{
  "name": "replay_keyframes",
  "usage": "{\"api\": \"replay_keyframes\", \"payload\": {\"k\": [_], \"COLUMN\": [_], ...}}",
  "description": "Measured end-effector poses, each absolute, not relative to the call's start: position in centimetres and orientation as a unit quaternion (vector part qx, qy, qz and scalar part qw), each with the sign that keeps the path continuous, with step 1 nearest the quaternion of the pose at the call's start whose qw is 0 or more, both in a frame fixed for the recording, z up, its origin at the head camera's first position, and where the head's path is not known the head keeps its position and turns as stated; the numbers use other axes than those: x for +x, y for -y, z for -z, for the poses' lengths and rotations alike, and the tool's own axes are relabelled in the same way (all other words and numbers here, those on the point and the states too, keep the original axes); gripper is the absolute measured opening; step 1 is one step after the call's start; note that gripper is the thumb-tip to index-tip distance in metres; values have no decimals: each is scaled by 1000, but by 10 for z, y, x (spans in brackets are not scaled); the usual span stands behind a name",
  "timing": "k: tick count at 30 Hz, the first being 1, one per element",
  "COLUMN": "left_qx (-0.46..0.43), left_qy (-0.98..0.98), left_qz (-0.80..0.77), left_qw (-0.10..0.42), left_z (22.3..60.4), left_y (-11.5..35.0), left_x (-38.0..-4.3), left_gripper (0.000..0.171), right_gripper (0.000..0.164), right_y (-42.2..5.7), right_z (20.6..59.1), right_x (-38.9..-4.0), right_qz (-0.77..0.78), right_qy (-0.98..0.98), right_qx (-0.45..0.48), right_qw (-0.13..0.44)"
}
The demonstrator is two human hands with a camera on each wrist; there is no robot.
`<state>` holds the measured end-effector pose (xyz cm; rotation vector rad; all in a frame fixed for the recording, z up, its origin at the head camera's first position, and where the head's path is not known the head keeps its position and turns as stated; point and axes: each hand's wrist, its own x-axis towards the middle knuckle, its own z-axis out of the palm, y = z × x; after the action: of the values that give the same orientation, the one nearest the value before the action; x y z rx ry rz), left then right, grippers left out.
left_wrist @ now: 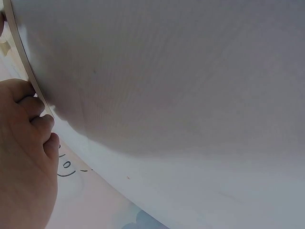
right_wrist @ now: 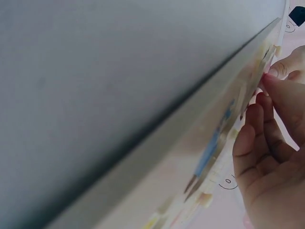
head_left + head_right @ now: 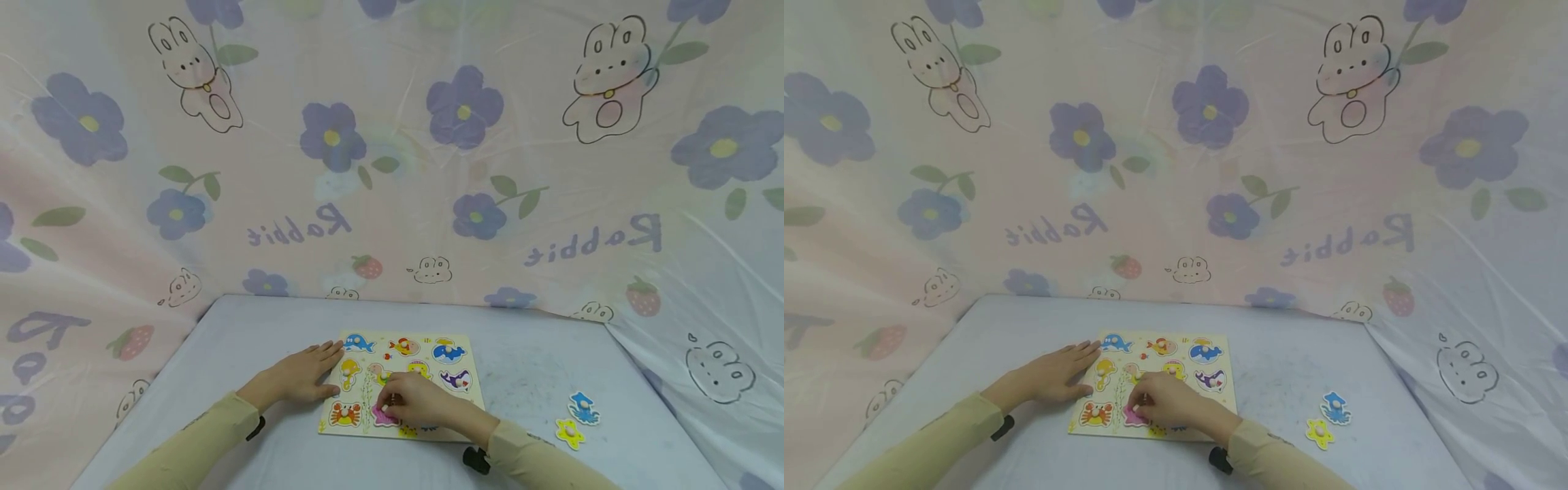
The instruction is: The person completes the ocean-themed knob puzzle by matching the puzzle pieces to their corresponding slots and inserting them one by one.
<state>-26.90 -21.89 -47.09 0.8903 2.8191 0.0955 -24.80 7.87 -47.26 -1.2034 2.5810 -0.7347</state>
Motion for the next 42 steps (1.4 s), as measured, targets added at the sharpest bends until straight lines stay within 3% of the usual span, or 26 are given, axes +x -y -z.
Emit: {"api": "replay_keyframes", "payload": {"k": [23,31,42], "left_qx": [298,303,301], "left_qy": [-949,-948,-949], "left_qz": [-31,-31,-36], "left_qw": [93,89,90], "left_z": [472,475,476], "left_y": [219,221,221], "left_x": [-270,-270,-270], "left_gripper": [86,88,88], "right_gripper": [6,13,13], "right_y": [-81,-91,-130], "right_z": [468,460,444], "right_x": [-244,-242,-238], "right_qz": [256,295,351], "right_qy": [-876,-867,-859], "right_qx": [-395,-386,-372], "right_qw": [106,115,39]}}
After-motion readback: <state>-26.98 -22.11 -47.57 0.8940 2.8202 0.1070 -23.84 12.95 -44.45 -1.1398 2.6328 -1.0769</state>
